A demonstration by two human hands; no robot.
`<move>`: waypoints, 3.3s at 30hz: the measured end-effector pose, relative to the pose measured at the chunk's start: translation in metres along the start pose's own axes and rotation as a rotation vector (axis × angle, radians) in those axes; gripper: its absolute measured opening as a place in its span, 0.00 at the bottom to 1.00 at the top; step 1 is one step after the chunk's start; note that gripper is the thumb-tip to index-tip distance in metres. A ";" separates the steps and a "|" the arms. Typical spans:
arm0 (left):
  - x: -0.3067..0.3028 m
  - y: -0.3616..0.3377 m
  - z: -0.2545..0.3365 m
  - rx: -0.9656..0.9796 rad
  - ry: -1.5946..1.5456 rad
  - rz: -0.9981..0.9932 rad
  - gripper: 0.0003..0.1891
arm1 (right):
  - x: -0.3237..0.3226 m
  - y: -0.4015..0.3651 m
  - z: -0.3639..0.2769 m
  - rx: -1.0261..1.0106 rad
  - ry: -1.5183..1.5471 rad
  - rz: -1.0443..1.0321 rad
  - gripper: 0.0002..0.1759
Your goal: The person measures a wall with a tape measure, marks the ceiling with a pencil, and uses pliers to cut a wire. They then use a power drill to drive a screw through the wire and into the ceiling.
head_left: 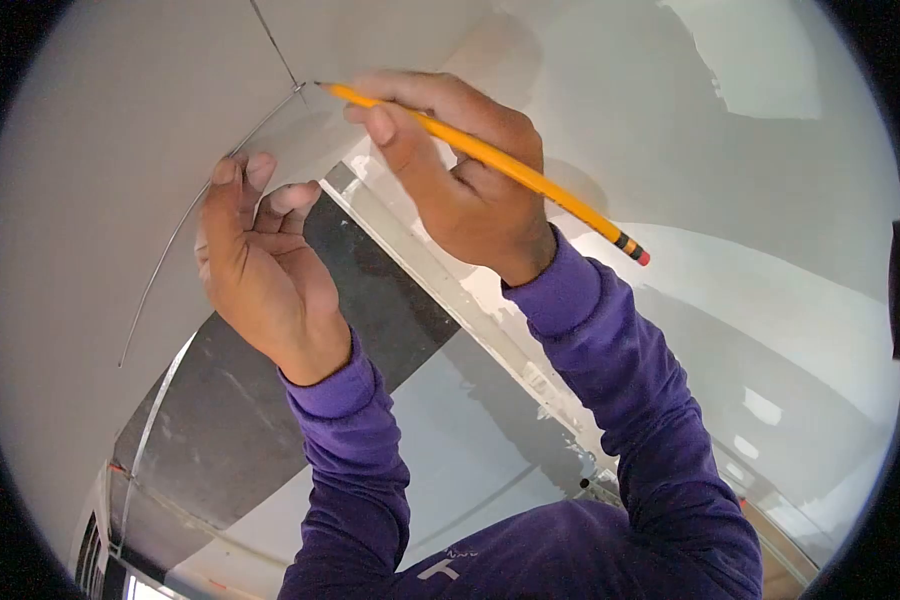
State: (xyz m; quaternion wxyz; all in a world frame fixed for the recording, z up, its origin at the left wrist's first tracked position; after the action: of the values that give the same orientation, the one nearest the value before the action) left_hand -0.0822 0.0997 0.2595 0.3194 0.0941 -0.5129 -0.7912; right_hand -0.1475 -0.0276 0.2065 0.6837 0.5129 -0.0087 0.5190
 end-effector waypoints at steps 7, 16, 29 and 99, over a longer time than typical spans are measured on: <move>-0.002 0.004 -0.001 0.026 0.006 -0.002 0.10 | 0.007 -0.005 0.020 -0.256 -0.109 -0.031 0.11; -0.008 0.003 0.000 -0.003 0.082 -0.064 0.11 | 0.015 -0.007 0.031 -0.323 -0.110 0.040 0.12; -0.002 0.003 -0.004 0.041 -0.005 -0.042 0.10 | 0.014 -0.003 0.033 -0.468 -0.249 0.041 0.16; 0.044 0.013 -0.047 0.205 0.025 0.053 0.10 | 0.015 0.007 0.039 -0.402 -0.275 -0.012 0.09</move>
State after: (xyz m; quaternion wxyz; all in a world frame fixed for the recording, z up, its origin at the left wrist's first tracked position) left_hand -0.0887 0.0343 0.2569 0.3352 0.1224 -0.5894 -0.7247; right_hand -0.1257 -0.0452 0.2376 0.7674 0.4326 -0.2018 0.4281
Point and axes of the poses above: each hand's wrist, its own y-axis towards the middle knuckle, its own x-axis out of the palm, z = x × y, the point moved 1 cm from there along y, towards the middle knuckle, and after that the axes turned 15 degrees about -x, right-handed, at the moved point
